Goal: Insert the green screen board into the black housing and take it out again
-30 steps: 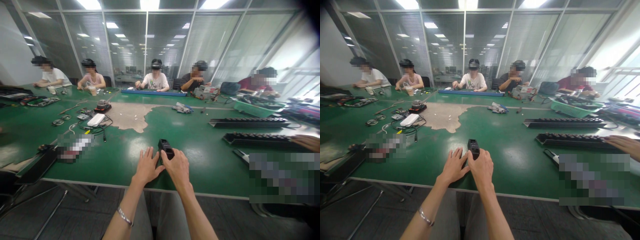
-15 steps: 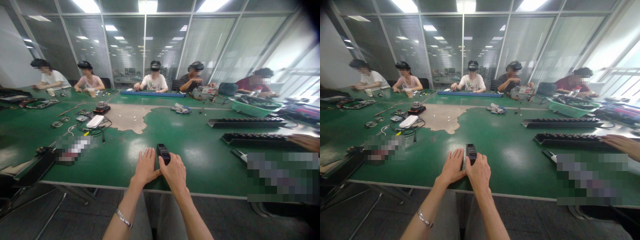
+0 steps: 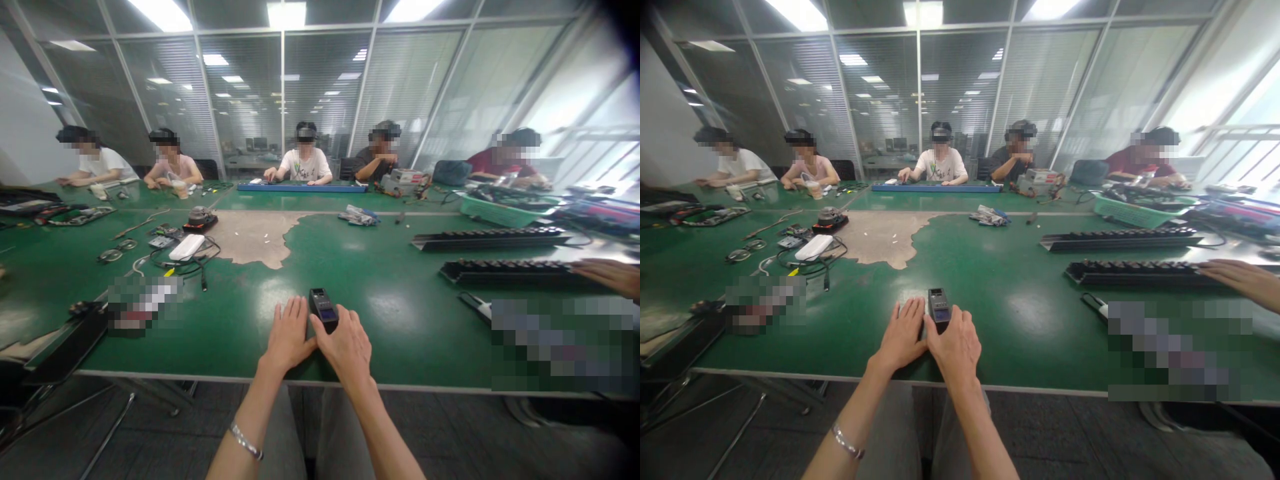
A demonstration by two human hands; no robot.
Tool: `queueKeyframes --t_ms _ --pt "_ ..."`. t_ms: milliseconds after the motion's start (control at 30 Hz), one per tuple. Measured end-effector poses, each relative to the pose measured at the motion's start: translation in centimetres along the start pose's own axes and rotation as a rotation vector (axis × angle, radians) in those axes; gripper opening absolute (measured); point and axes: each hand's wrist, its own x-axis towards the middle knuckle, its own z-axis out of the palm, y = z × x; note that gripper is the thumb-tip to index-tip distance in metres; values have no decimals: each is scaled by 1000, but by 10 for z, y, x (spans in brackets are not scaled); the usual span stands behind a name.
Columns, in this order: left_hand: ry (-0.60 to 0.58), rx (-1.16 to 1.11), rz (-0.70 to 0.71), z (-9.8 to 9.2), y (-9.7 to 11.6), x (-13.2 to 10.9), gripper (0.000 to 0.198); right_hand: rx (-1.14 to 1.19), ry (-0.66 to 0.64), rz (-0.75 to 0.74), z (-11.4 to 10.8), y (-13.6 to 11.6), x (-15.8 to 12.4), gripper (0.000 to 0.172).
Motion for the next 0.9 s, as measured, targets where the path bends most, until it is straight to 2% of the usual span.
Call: queueKeyframes --t_ms 167,400,533,733,900 --pt "14 26 -1 1 1 1 76 86 -26 -20 1 2 6 39" --pt "18 22 -1 -1 3 0 83 209 138 -70 -9 0 15 43" --pt "30 9 -12 0 3 0 88 218 217 -61 -14 18 26 48" --pt "51 7 -21 1 3 0 84 121 189 6 -3 54 31 50" --pt "46 1 -17 -1 4 -1 85 66 183 29 5 62 30 45"
